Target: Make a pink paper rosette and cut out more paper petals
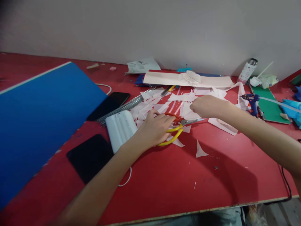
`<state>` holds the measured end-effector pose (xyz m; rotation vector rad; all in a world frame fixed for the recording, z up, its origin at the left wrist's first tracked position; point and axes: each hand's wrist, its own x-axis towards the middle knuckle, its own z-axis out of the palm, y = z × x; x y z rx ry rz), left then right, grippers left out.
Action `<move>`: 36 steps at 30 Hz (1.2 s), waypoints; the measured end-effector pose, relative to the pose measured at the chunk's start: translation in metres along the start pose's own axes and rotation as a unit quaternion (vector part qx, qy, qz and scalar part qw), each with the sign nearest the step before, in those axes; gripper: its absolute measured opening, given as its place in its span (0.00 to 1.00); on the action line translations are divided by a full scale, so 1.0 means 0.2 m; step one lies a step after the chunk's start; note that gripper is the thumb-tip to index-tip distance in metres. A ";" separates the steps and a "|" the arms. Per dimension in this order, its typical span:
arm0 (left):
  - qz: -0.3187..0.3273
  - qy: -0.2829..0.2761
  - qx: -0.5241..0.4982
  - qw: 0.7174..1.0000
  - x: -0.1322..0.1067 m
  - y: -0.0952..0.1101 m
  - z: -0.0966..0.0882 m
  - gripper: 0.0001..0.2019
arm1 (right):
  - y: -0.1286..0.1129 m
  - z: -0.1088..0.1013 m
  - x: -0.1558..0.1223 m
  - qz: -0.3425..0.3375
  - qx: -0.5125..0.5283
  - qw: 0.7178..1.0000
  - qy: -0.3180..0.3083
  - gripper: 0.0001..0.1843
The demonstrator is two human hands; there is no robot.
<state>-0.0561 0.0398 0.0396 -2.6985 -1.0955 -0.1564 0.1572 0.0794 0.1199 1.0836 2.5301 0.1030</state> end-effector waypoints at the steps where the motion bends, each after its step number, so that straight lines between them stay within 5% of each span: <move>1: -0.001 0.000 0.001 1.000 0.00 0.00 0.00 0.11 | 0.00 0.00 0.00 0.001 0.000 1.000 -0.001 0.13; 29: 0.001 0.018 -0.025 1.000 0.00 0.00 0.02 0.11 | -0.02 -0.01 0.02 -0.003 0.012 1.000 0.002 0.15; 36: 0.003 0.018 0.009 1.000 0.00 0.00 0.00 0.10 | 0.02 -0.03 0.01 0.024 0.092 0.995 0.013 0.13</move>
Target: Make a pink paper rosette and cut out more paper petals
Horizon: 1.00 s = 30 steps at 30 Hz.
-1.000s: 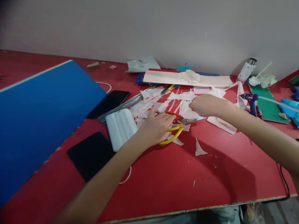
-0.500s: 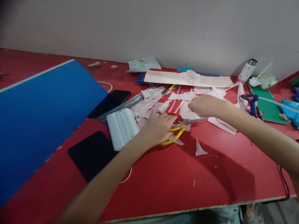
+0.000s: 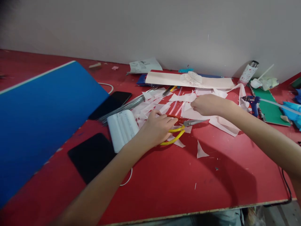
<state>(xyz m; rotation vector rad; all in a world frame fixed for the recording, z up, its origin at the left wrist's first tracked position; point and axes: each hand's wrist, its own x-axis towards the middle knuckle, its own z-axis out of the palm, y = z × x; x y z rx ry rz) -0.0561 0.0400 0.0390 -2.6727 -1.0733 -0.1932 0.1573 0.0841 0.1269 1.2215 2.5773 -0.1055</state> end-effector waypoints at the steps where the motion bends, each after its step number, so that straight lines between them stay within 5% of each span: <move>1: -0.005 -0.006 0.001 1.000 0.00 0.00 0.00 0.09 | 0.02 -0.01 0.00 0.002 0.029 1.000 0.008 0.13; 8: -0.092 -0.068 -0.029 0.993 0.00 -0.02 0.02 0.11 | 0.16 0.04 0.02 0.095 0.270 0.945 0.159 0.17; 16: -0.178 -0.031 -0.143 0.973 0.02 -0.02 -0.04 0.18 | 0.14 0.24 0.04 0.137 0.583 0.778 0.190 0.14; 18: -0.207 -0.008 -0.259 0.943 0.03 0.00 -0.05 0.17 | 0.09 0.28 0.05 0.143 0.619 0.746 0.201 0.16; 25: -0.254 0.026 -0.601 0.758 0.07 0.09 0.01 0.10 | -0.10 0.33 0.07 0.132 0.701 0.674 0.194 0.17; 30: -0.289 0.003 -0.639 0.713 0.06 0.10 0.03 0.15 | -0.15 0.36 0.07 0.107 0.728 0.650 0.190 0.14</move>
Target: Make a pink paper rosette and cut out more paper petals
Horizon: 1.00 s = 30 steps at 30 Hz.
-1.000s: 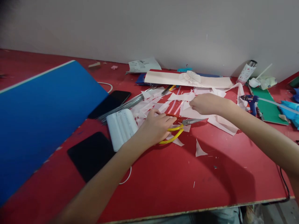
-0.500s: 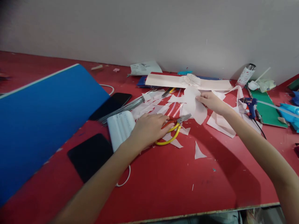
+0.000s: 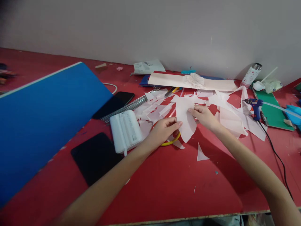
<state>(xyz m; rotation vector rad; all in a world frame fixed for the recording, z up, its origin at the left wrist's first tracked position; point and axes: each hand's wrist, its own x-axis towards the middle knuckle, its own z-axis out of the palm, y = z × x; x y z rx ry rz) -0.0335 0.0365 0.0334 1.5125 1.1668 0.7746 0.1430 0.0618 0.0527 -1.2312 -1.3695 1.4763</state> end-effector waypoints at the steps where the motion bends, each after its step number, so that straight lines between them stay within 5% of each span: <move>1: 0.001 0.004 0.002 1.000 0.00 0.00 0.00 0.15 | 0.01 0.00 0.00 0.003 0.005 1.000 -0.004 0.14; 7: 0.039 0.005 0.072 0.997 0.00 -0.02 -0.01 0.15 | 0.10 -0.02 -0.01 0.028 0.021 0.998 -0.057 0.13; 14: 0.074 0.030 0.138 0.987 0.01 -0.02 -0.03 0.13 | 0.13 -0.03 0.00 -0.009 -0.011 1.000 -0.017 0.12; 20: 0.114 0.043 0.196 0.973 0.00 -0.01 -0.05 0.14 | 0.11 -0.03 -0.02 0.006 -0.066 0.997 -0.049 0.11; 24: 0.114 0.083 0.374 0.917 0.01 -0.02 -0.08 0.14 | 0.10 -0.03 -0.01 -0.003 -0.132 0.991 0.018 0.15; 27: 0.084 0.084 0.511 0.851 0.02 -0.03 -0.10 0.10 | 0.10 -0.06 0.00 -0.005 -0.110 0.992 0.063 0.13; 30: 0.070 0.073 0.570 0.815 0.00 -0.04 -0.09 0.13 | 0.12 -0.09 0.02 -0.017 -0.092 0.991 0.095 0.15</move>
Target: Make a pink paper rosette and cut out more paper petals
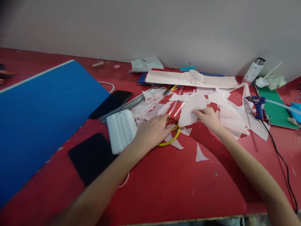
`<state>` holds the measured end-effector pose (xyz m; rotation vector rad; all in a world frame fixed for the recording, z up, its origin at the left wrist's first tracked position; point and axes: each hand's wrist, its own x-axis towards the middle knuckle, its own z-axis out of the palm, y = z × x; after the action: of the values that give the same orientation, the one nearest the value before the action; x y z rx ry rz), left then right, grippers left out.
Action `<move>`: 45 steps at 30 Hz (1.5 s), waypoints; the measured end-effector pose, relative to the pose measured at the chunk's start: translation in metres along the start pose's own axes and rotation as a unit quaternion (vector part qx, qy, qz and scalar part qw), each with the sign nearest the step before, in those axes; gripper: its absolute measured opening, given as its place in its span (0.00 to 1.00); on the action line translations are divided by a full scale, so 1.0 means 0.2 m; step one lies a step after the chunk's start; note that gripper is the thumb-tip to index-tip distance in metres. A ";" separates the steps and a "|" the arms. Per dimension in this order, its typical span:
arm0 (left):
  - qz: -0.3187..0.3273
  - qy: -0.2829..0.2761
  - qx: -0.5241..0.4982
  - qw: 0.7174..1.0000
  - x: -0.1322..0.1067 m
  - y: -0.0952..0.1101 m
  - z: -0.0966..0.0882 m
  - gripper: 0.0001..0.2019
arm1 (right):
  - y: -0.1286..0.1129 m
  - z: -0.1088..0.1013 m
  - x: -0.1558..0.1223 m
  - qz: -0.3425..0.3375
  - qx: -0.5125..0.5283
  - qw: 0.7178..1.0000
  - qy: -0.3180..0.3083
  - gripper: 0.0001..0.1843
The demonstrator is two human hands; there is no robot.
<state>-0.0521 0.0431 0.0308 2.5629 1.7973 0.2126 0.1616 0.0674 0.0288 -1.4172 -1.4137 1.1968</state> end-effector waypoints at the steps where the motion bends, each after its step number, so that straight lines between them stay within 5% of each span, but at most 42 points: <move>1: 0.001 -0.004 0.016 1.000 -0.01 0.01 0.00 0.14 | 0.01 -0.01 0.01 -0.006 0.004 1.000 0.014 0.16; 8: -0.018 -0.072 0.025 0.997 -0.02 0.03 0.00 0.13 | -0.01 -0.10 0.04 -0.068 0.065 0.988 0.119 0.15; 12: -0.085 -0.038 -0.042 0.995 0.01 -0.03 0.01 0.14 | -0.04 -0.14 0.05 -0.094 0.100 0.979 0.152 0.12; 15: -0.071 0.005 -0.133 0.989 0.02 -0.05 -0.01 0.15 | -0.05 -0.15 0.06 -0.107 0.115 0.973 0.167 0.12; 21: -0.021 -0.006 -0.175 0.984 -0.01 0.02 -0.07 0.25 | -0.05 -0.12 0.05 -0.117 0.182 0.966 0.142 0.11; 45: -0.034 -0.003 -0.152 0.988 -0.02 0.08 -0.09 0.20 | -0.09 -0.08 0.01 -0.101 0.219 0.964 0.116 0.10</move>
<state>-0.0412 0.0319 0.0486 2.2877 1.6942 0.4394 0.1732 0.0717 0.0506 -1.0376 -1.0247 1.0883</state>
